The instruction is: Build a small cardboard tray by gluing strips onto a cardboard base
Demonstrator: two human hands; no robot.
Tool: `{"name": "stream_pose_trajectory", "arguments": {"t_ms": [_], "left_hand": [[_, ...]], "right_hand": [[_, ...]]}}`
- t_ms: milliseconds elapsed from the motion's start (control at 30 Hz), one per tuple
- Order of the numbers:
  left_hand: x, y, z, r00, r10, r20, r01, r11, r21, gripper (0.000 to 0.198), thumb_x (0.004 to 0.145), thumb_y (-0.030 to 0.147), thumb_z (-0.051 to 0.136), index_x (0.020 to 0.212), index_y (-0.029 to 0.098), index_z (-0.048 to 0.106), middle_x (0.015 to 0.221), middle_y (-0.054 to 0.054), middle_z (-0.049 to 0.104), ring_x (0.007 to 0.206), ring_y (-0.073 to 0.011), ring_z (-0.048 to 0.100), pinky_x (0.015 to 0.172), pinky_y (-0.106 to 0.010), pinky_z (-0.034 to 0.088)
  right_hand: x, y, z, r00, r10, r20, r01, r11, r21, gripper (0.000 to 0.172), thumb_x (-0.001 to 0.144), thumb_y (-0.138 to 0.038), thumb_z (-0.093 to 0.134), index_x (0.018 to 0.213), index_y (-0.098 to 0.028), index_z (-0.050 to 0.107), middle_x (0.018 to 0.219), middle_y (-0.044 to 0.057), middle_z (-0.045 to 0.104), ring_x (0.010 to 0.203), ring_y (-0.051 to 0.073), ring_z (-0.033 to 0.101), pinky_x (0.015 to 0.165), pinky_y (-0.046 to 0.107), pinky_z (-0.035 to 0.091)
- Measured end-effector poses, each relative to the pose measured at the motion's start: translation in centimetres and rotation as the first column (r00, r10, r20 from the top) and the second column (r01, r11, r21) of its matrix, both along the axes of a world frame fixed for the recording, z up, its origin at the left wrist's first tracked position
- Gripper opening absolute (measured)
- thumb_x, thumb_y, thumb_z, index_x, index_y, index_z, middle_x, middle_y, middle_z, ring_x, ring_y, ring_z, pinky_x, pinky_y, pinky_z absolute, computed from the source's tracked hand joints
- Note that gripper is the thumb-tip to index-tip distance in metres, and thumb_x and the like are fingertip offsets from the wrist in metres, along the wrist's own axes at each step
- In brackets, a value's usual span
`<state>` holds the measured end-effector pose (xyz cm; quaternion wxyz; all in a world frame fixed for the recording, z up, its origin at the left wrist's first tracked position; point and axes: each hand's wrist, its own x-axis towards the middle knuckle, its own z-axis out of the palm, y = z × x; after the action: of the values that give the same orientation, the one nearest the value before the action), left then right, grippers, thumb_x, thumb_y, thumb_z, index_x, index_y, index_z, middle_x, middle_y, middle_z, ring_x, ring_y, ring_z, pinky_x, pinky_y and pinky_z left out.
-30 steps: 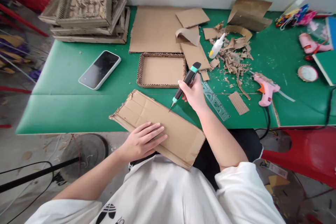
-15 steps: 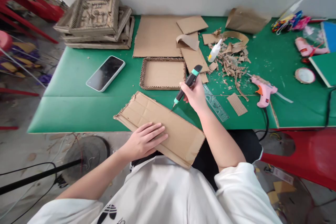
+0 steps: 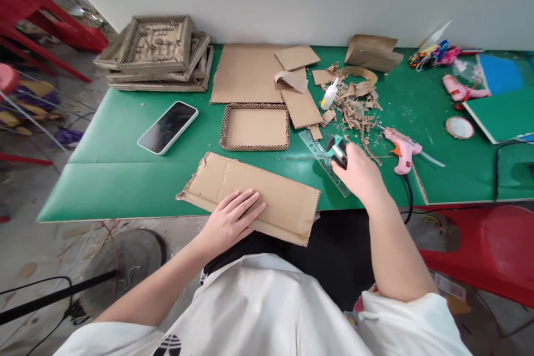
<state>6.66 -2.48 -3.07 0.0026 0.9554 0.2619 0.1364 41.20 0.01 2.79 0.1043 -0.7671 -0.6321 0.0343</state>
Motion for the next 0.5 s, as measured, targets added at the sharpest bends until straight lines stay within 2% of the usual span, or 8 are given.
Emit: {"name": "stream_pose_trajectory", "arguments": {"t_ms": [67, 133, 300, 400, 500], "left_hand": [[0.7, 0.2, 0.0, 1.000, 0.030, -0.007, -0.030, 0.999, -0.019, 0.050, 0.087, 0.036, 0.055, 0.134, 0.019, 0.049, 0.138, -0.010, 0.052, 0.129, -0.0261, 0.046, 0.109, -0.042, 0.033], [1.1, 0.4, 0.0, 0.999, 0.051, -0.005, -0.051, 0.998, -0.035, 0.052, 0.087, 0.039, 0.055, 0.135, 0.019, 0.049, 0.140, -0.012, 0.050, 0.130, -0.0271, 0.045, 0.109, -0.043, 0.033], [1.6, 0.6, 0.1, 0.996, 0.079, 0.027, -0.078, 0.996, -0.054, 0.051, 0.087, 0.040, 0.055, 0.133, 0.019, 0.051, 0.138, -0.012, 0.051, 0.129, -0.0279, 0.046, 0.108, -0.044, 0.035], [1.5, 0.7, 0.3, 0.996, 0.078, 0.046, -0.077, 0.996, -0.038, 0.050, 0.087, 0.041, 0.055, 0.132, 0.018, 0.053, 0.137, -0.012, 0.053, 0.128, -0.0280, 0.048, 0.107, -0.044, 0.037], [1.0, 0.8, 0.4, 0.995, 0.085, 0.059, -0.083, 0.996, -0.031, 0.050, 0.087, 0.044, 0.053, 0.130, 0.018, 0.054, 0.136, -0.013, 0.054, 0.127, -0.0283, 0.048, 0.107, -0.044, 0.037]], "right_hand": [[-0.3, -0.5, -1.2, 0.985, 0.095, 0.144, -0.080, 0.991, -0.107, 0.029, 0.074, -0.039, 0.064, 0.085, -0.021, 0.045, 0.084, 0.010, 0.059, 0.076, 0.026, 0.058, 0.055, 0.030, 0.037], [-0.5, -0.9, -1.9, 0.966, 0.111, 0.233, -0.082, 0.988, -0.131, 0.029, 0.076, -0.039, 0.064, 0.088, -0.020, 0.046, 0.083, 0.010, 0.059, 0.077, 0.026, 0.058, 0.054, 0.029, 0.035], [-1.1, -1.2, -1.6, 0.942, 0.136, 0.307, -0.091, 0.983, -0.157, 0.023, 0.077, -0.030, 0.061, 0.093, -0.018, 0.049, 0.078, 0.008, 0.060, 0.071, 0.024, 0.057, 0.052, 0.028, 0.031], [-1.1, -1.5, -1.6, 0.912, 0.175, 0.372, -0.142, 0.983, -0.113, 0.021, 0.077, -0.024, 0.060, 0.096, -0.017, 0.053, 0.078, 0.008, 0.062, 0.072, 0.023, 0.059, 0.052, 0.027, 0.030], [-0.5, -2.3, -2.2, 0.874, 0.175, 0.453, -0.215, 0.976, 0.037, 0.017, 0.080, -0.023, 0.057, 0.096, -0.017, 0.057, 0.080, 0.008, 0.065, 0.074, 0.021, 0.061, 0.054, 0.027, 0.032]]}}
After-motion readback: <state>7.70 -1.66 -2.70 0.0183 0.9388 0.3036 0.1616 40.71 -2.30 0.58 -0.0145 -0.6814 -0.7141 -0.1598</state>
